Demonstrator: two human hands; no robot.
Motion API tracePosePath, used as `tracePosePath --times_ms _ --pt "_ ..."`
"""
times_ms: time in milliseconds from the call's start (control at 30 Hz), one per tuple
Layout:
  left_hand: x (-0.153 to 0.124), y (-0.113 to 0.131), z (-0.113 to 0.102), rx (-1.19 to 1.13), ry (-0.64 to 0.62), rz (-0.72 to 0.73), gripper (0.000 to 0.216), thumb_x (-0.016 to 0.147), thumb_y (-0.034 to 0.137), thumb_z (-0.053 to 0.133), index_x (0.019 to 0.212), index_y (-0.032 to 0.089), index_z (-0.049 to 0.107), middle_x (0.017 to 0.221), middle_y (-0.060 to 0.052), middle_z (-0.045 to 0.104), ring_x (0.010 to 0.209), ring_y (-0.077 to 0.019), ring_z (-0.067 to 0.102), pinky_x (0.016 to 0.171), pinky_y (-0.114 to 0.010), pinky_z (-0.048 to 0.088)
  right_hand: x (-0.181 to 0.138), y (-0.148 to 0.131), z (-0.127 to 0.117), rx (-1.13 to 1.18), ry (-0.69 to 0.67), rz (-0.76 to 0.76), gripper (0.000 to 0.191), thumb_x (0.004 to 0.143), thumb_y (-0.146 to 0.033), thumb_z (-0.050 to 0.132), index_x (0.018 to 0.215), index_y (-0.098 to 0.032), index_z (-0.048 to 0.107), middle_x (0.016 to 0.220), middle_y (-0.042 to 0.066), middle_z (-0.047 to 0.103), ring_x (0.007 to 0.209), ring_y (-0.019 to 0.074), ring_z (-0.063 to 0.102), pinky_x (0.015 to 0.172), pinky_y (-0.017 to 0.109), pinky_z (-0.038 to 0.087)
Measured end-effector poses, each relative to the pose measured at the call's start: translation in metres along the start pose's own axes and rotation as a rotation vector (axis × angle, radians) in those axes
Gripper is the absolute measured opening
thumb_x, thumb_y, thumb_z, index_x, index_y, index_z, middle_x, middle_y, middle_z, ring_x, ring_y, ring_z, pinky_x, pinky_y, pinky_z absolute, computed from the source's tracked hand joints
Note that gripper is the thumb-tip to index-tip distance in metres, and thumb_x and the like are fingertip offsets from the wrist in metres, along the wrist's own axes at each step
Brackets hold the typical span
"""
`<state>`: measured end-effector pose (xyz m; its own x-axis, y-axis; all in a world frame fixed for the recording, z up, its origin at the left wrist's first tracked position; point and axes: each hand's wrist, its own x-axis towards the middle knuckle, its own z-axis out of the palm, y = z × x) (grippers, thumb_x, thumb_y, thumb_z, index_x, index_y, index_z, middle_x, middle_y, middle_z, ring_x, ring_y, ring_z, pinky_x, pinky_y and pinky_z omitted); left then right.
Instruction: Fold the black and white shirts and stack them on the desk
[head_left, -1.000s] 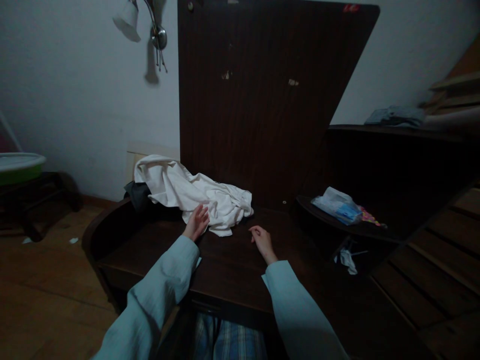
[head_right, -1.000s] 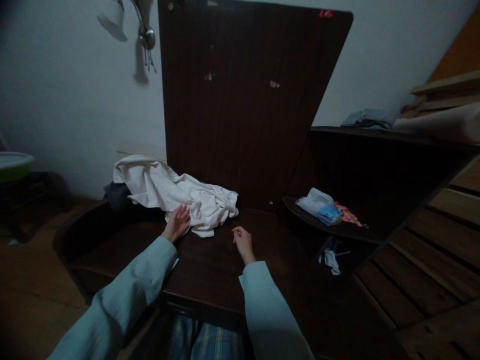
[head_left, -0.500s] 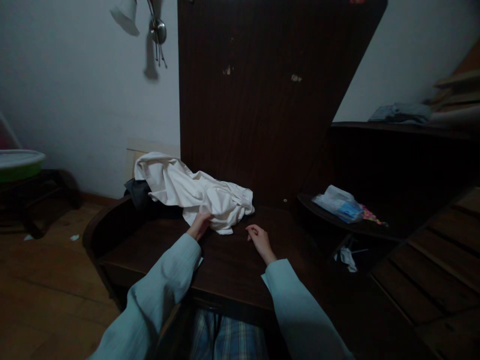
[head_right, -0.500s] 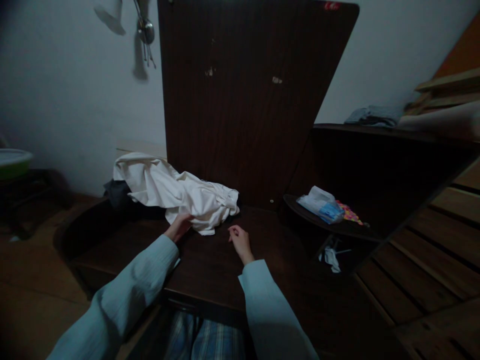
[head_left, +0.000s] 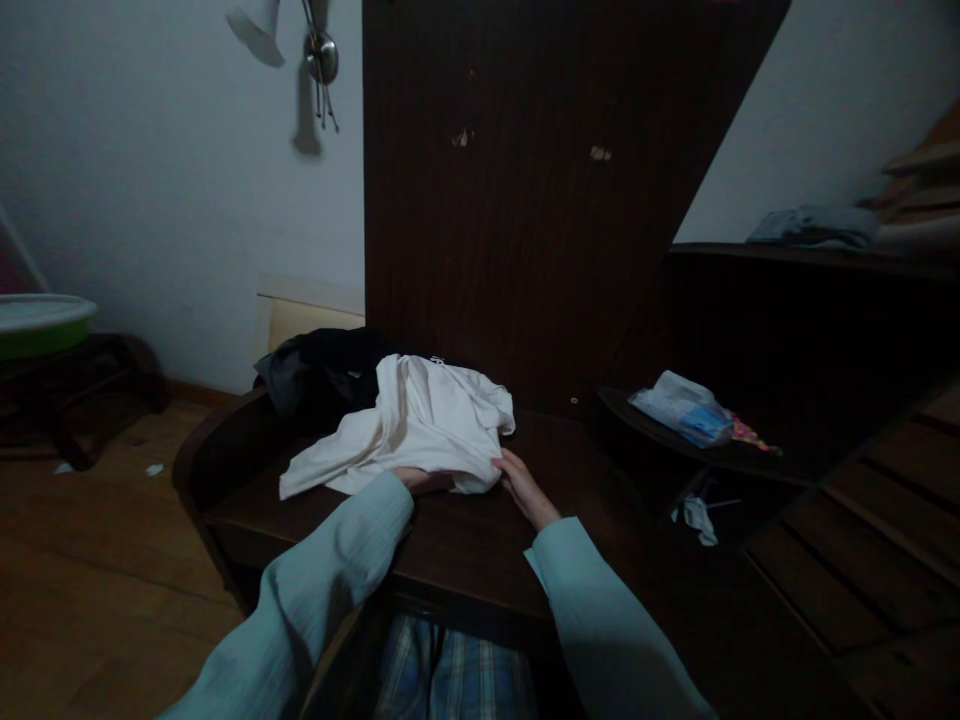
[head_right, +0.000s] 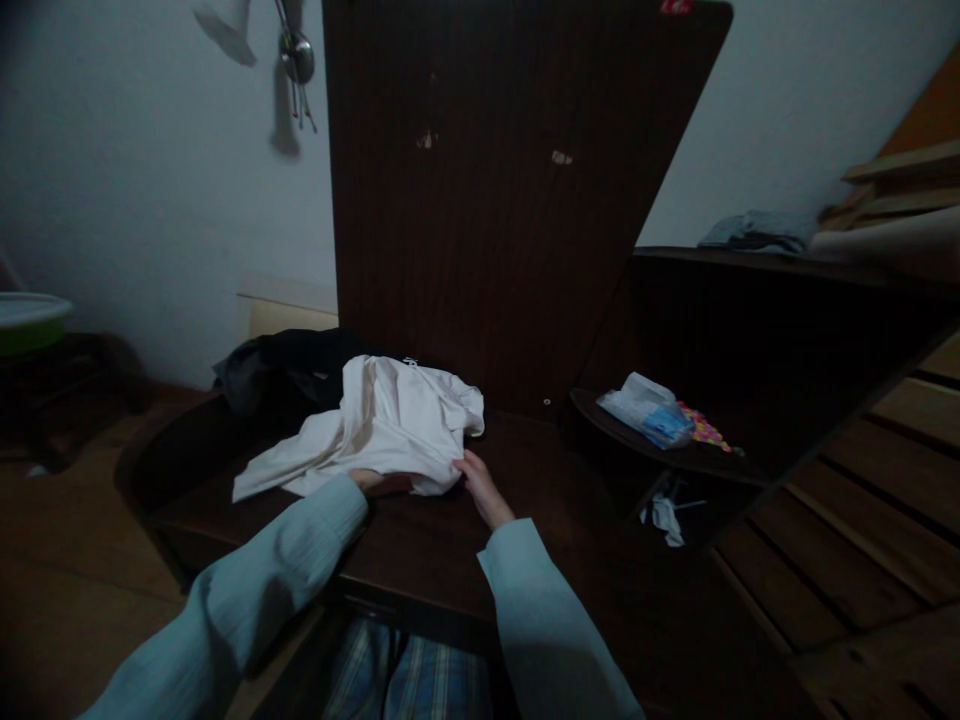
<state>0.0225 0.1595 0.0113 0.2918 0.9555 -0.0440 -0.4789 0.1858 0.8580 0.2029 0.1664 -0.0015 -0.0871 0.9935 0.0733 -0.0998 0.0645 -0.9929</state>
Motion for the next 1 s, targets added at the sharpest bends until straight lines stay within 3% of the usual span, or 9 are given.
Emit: tracePosePath --times_ms 100,167,267,333,433,533,767,900,1000 --pt "-0.01 0.018 0.003 0.131 -0.391 -0.267 0.018 0.076 0.019 0.057 0.091 0.013 0.064 0.094 -0.012 0.067 0.1 -0.026 0.058 0.084 -0.04 0.042 0.013 0.005 -0.016 0.147 0.288 -0.162 0.024 0.062 -0.037 0.052 0.074 -0.017 0.056 0.077 0.004 0.066 0.078 0.0177 0.059 0.069 0.029 0.047" --pt "-0.014 0.028 0.003 0.177 -0.539 -0.282 0.022 0.075 0.024 0.058 0.093 0.012 0.064 0.104 -0.015 0.064 0.102 -0.0246 0.057 0.089 -0.036 0.04 0.022 0.008 -0.037 0.175 0.491 -0.26 0.022 0.063 -0.037 0.048 0.071 -0.017 0.053 0.075 0.004 0.065 0.078 0.0179 0.059 0.07 0.03 0.048" --pt "-0.011 0.034 0.001 0.134 -0.457 -0.106 0.028 0.073 0.024 0.06 0.097 0.013 0.062 0.108 -0.014 0.062 0.1 -0.0237 0.058 0.089 -0.033 0.039 0.03 0.012 -0.077 0.094 0.932 -0.284 0.018 0.065 -0.037 0.041 0.069 -0.021 0.046 0.067 0.002 0.06 0.07 0.0183 0.059 0.062 0.032 0.05" --pt "-0.004 0.032 -0.003 0.076 -0.195 0.09 0.022 0.072 0.021 0.059 0.091 0.013 0.063 0.093 -0.011 0.066 0.09 -0.0227 0.061 0.083 -0.034 0.042 0.03 0.016 -0.1 0.063 1.027 -0.28 0.016 0.068 -0.037 0.036 0.07 -0.023 0.043 0.066 0.002 0.057 0.069 0.0192 0.059 0.059 0.034 0.05" --pt "0.009 0.03 -0.011 0.037 0.272 0.392 0.01 0.068 0.012 0.057 0.076 0.017 0.06 0.073 -0.004 0.063 0.081 -0.0198 0.061 0.078 -0.032 0.044 0.027 0.02 -0.117 0.028 1.047 -0.291 0.016 0.069 -0.038 0.033 0.071 -0.024 0.041 0.066 0.002 0.055 0.07 0.0203 0.059 0.059 0.036 0.05" --pt "0.014 0.03 -0.017 0.111 0.449 0.537 0.017 0.064 0.005 0.059 0.075 0.019 0.06 0.082 -0.003 0.06 0.096 -0.0193 0.055 0.085 -0.029 0.041 0.027 0.022 -0.111 0.004 1.047 -0.303 0.018 0.067 -0.038 0.04 0.077 -0.023 0.044 0.071 0.002 0.058 0.074 0.021 0.06 0.061 0.036 0.051" --pt "0.01 0.017 -0.013 0.319 0.287 0.597 0.057 0.05 0.004 0.073 0.102 0.02 0.056 0.127 -0.009 0.046 0.13 -0.0245 0.025 0.104 -0.032 0.023 0.027 0.022 -0.084 -0.025 0.949 -0.252 0.037 0.053 -0.027 0.058 0.088 -0.017 0.051 0.086 0.006 0.064 0.081 0.0218 0.061 0.068 0.034 0.051" --pt "0.009 0.016 -0.015 0.543 0.224 0.51 0.057 0.047 0.015 0.079 0.101 0.02 0.059 0.122 -0.01 0.051 0.126 -0.0292 0.031 0.106 -0.035 0.018 0.025 0.022 -0.085 -0.002 0.945 -0.207 0.039 0.052 -0.022 0.057 0.09 -0.015 0.054 0.091 0.008 0.065 0.084 0.0213 0.062 0.072 0.034 0.05" --pt "0.006 0.017 -0.015 0.694 0.202 0.493 0.054 0.047 0.023 0.079 0.098 0.022 0.061 0.104 -0.009 0.06 0.118 -0.0308 0.041 0.103 -0.036 0.024 0.025 0.022 -0.085 -0.038 0.907 -0.211 0.039 0.053 -0.024 0.056 0.091 -0.015 0.055 0.091 0.009 0.065 0.087 0.0215 0.061 0.074 0.034 0.05"
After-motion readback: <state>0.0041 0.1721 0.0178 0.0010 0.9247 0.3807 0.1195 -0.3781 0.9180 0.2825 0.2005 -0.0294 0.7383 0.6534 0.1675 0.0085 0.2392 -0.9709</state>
